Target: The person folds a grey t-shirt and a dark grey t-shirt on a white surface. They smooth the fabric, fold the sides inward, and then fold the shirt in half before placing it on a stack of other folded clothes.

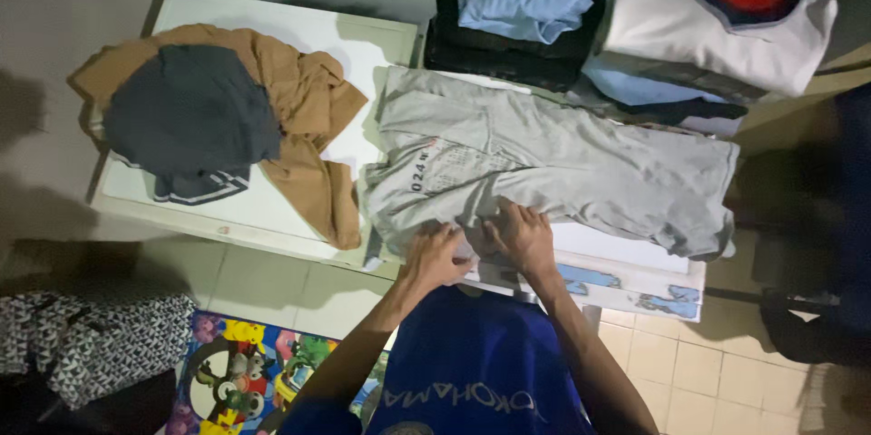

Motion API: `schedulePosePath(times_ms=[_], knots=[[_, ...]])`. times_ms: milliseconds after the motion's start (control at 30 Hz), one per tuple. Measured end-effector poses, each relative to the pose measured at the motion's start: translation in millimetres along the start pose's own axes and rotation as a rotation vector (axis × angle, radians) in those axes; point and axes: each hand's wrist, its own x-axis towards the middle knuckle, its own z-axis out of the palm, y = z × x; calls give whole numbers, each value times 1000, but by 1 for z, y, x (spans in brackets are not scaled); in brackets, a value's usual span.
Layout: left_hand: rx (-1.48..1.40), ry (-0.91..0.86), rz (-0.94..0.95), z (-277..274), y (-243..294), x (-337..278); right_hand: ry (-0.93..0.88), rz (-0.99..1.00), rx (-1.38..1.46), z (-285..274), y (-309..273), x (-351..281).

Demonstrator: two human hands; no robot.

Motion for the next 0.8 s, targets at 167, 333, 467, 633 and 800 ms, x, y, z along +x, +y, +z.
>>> schedulePosePath(times_ms=[167,333,467,633,800], knots=[[-23,-137,81,5,-31,-17,28,81,-9,7,-37,14],[-184,-81,68,-5,-58,-11,-125,479,358,21,-31,18],[-382,-43,-66,-25,-77,-5,-103,538,628,29,-26,21],[-390,107,61,-49,-96,25,-24,642,895,31,-34,38],[-421,-79,16,-87,-99,39,23,448,673,18,-64,57]])
